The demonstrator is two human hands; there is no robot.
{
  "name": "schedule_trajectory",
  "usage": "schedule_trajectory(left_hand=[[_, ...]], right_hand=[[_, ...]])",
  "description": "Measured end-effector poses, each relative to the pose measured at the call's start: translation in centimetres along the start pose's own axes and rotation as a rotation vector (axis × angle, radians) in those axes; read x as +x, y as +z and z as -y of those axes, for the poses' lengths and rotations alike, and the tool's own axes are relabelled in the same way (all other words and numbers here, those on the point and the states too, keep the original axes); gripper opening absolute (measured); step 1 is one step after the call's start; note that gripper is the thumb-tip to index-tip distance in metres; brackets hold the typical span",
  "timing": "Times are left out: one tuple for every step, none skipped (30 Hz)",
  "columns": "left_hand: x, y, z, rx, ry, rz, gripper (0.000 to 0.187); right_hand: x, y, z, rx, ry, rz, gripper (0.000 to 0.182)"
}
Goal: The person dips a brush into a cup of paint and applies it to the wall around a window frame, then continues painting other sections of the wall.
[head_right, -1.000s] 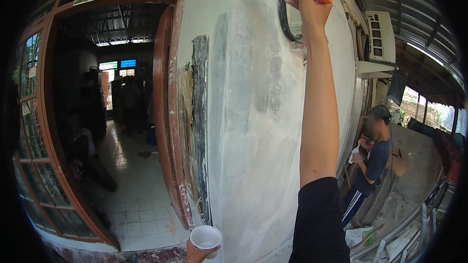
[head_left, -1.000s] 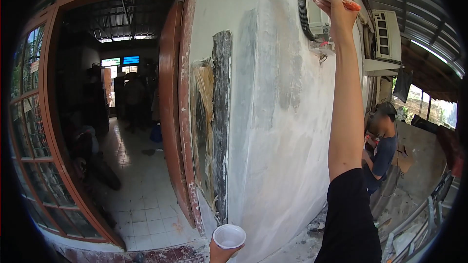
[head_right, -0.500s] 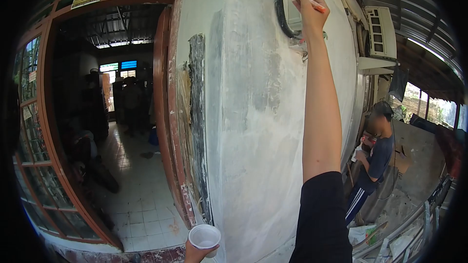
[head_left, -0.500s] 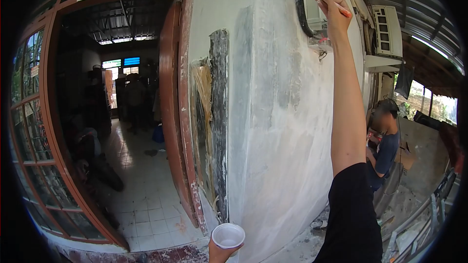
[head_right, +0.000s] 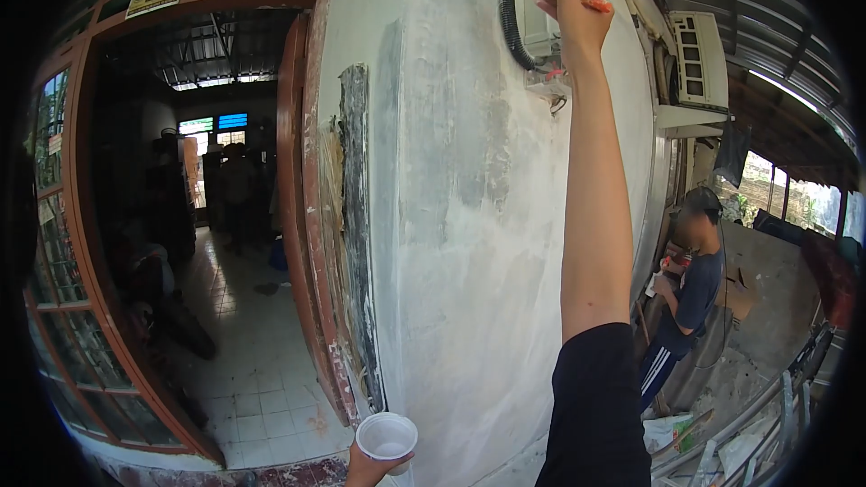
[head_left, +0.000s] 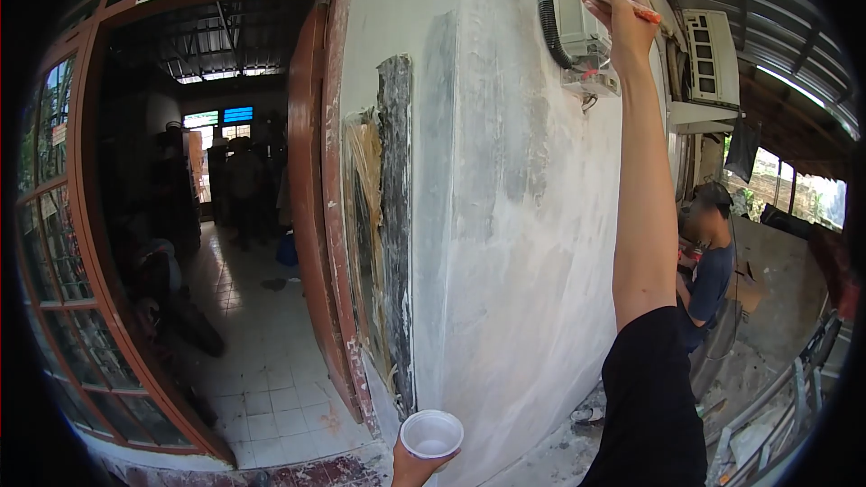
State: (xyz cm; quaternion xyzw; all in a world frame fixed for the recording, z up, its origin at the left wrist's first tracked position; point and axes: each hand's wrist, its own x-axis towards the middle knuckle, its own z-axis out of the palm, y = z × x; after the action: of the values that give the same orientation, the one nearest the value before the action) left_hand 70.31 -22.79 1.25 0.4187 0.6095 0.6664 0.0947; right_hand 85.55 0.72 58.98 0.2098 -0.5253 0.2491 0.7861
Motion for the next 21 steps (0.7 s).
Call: schedule_trajectory(left_hand=[[-0.1,0.1,0.0,0.005,0.004,0.0,0.068],[-0.2,0.3,0.0,0.011,0.006,0.0,0.068],[-0.3,0.4,-0.1,0.015,0.007,-0.001,0.068],[-0.4,0.5,-0.1,0.021,0.007,-0.001,0.068],[-0.4,0.5,-0.1,0.027,0.006,-0.001,0.067],[-0.5,0.4,-0.3,0.026,0.001,-0.006,0.067],[-0.4,0.2,-0.7,0.02,0.036,-0.013,0.067],[-0.4,0.1,-0.9,0.016,0.071,-0.019,0.067],[-0.5,-0.1,-0.7,0.016,0.066,-0.023,0.067],[-0.5,-0.5,-0.4,0.052,0.031,-0.005,0.067],[-0.4,-0.6,-0.1,0.087,-0.001,0.013,0.067],[-0.5,-0.6,0.2,0.088,-0.001,0.011,0.067],[-0.5,-0.5,0.3,0.082,0.034,-0.004,0.066],[-0.4,-0.6,0.4,0.078,0.072,-0.02,0.066],[-0.4,-0.7,0.2,0.081,0.078,-0.027,0.066],[-0.6,-0.7,-0.4,0.037,0.06,-0.054,0.066],[-0.8,-0.7,-0.8,-0.008,0.037,-0.078,0.065],[-0.8,-1.0,-0.5,-0.007,0.034,-0.081,0.065],[-0.7,-1.4,0.0,0.041,0.012,-0.044,0.066],[-0.4,-1.6,0.2,0.09,-0.006,-0.006,0.066],[-0.4,-1.5,0.3,0.089,-0.004,-0.006,0.066]], right_hand=[[0.8,0.1,-0.8,-0.046,-0.094,0.034,0.016],[1.5,0.0,-1.2,-0.044,-0.09,0.038,0.016],[2.2,-0.2,-1.6,-0.294,-0.224,0.053,0.016],[2.1,0.1,-1.6,-0.546,-0.358,0.068,0.017],[1.8,0.2,-1.7,-0.614,-0.403,0.052,0.019],[1.3,0.2,-1.8,-0.61,-0.399,0.057,0.019],[0.7,0.4,-1.9,-0.643,-0.399,0.086,0.017],[0.2,0.6,-2.0,-0.677,-0.399,0.115,0.015],[-0.1,0.7,-2.6,-0.674,-0.395,0.119,0.015],[-0.6,0.7,-3.7,-0.638,-0.427,0.133,0.015],[-1.0,0.8,-4.6,-0.601,-0.464,0.146,0.016],[-1.6,0.8,-5.5,-0.598,-0.463,0.146,0.016],[-2.4,1.0,-6.0,-0.638,-0.461,0.155,0.018],[-2.9,1.2,-6.2,-0.676,-0.461,0.161,0.021],[-3.2,1.4,-6.3,-0.637,-0.376,0.113,0.025],[-3.3,1.5,-6.1,-0.629,-0.377,0.112,0.025],[-3.4,1.5,-5.7,-0.624,-0.347,0.115,0.027],[-3.5,1.4,-5.6,-0.622,-0.315,0.119,0.028],[-3.4,1.2,-5.7,-0.621,-0.316,0.121,0.028],[-3.2,0.9,-5.8,-0.612,-0.349,0.127,0.03],[-3.0,0.6,-5.8,-0.604,-0.381,0.133,0.032]])
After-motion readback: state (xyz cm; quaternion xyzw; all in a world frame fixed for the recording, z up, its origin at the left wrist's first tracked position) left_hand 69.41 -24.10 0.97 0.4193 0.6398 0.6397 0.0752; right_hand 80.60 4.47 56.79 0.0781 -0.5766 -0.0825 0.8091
